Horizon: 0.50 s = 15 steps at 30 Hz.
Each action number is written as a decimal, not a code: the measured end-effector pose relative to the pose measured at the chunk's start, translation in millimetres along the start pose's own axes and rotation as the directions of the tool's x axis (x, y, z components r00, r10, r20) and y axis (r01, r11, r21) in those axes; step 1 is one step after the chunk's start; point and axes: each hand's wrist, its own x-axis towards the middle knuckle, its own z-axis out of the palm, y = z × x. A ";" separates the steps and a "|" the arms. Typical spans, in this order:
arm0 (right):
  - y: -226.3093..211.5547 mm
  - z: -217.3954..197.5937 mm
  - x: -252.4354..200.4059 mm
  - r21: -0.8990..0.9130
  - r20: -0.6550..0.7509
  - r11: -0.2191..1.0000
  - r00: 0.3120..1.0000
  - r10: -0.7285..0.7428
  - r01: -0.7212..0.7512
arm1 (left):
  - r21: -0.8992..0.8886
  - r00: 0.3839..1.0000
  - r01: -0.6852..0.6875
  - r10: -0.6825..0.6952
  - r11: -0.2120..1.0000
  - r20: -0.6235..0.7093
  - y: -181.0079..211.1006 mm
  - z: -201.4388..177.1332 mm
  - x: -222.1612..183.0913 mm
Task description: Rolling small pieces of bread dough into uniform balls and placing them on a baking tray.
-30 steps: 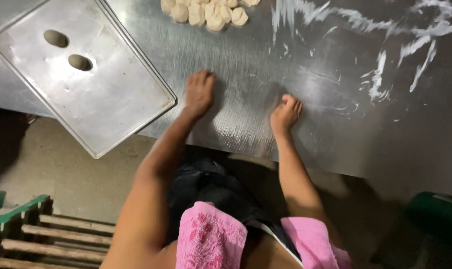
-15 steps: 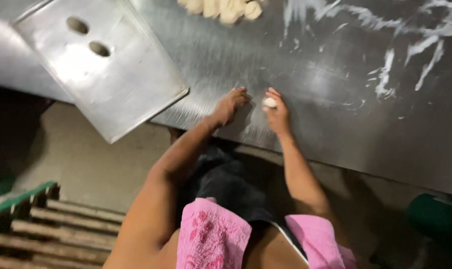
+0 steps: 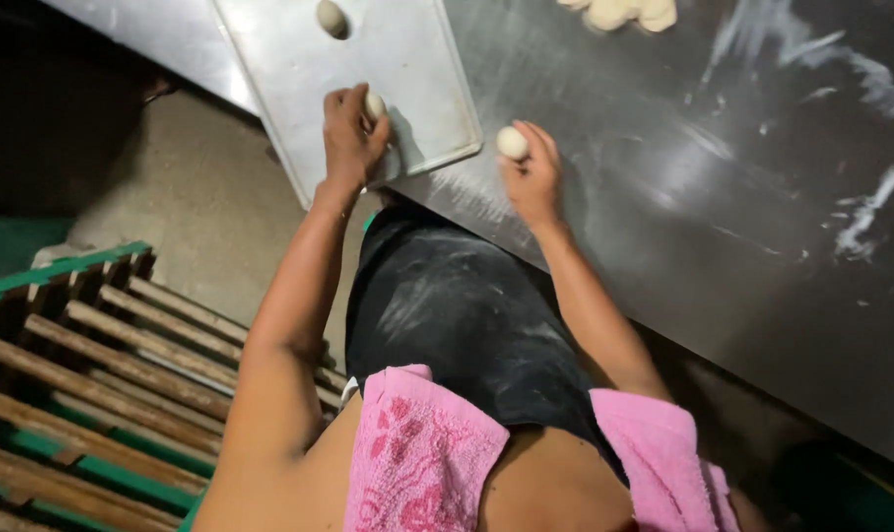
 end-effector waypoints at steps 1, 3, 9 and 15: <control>-7.0 19.5 10.0 0.003 0.011 1.000 1.000 0.006 -0.006 | 0.005 1.000 0.011 -0.011 1.000 -0.001 -9.9 -3.9 7.0; -20.2 56.7 27.0 -0.040 0.156 0.997 0.986 -0.060 0.067 | 0.084 0.999 0.026 -0.022 0.996 -0.050 -29.8 -9.1 18.4; -49.9 129.6 61.4 -0.115 0.380 0.953 0.899 -0.217 0.279 | 0.062 0.997 -0.042 0.046 0.997 -0.063 -46.0 -13.7 42.6; -52.0 152.8 76.8 -0.250 0.470 0.861 0.833 -0.292 0.442 | 0.094 1.000 0.026 -0.027 0.995 0.010 -55.3 -8.5 56.5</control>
